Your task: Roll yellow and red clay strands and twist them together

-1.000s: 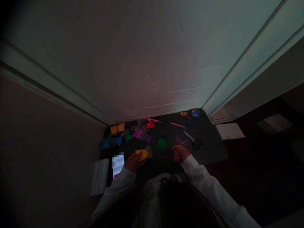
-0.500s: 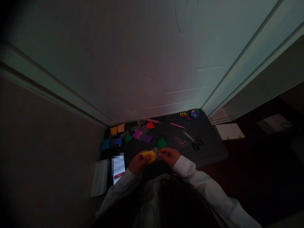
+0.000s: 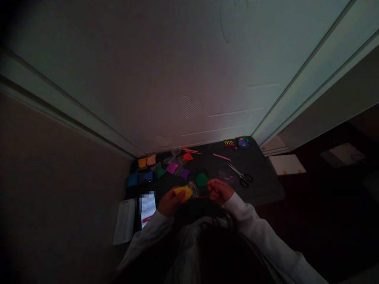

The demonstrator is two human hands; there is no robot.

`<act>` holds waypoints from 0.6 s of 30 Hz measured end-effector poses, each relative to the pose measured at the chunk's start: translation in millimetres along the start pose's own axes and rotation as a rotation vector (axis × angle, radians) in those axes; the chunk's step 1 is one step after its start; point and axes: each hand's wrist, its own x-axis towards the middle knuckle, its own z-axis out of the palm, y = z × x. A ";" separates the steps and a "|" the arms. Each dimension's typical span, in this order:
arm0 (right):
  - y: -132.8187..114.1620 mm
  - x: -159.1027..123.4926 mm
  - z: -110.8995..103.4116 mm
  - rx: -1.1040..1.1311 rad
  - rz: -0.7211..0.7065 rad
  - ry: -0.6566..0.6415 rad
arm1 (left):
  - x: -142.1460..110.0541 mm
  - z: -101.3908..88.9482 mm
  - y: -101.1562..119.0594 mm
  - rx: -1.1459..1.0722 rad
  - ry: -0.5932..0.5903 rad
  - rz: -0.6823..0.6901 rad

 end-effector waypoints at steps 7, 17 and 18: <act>-0.3 -1.2 1.8 0.356 0.060 -0.045 | 2.7 0.0 -5.9 -0.037 -0.037 -0.038; 8.5 1.6 4.4 0.126 -0.008 0.045 | 3.6 -0.7 -10.0 0.032 -0.022 -0.005; 10.4 2.5 6.0 0.087 -0.018 0.039 | 4.2 -0.4 -10.6 0.040 -0.022 0.000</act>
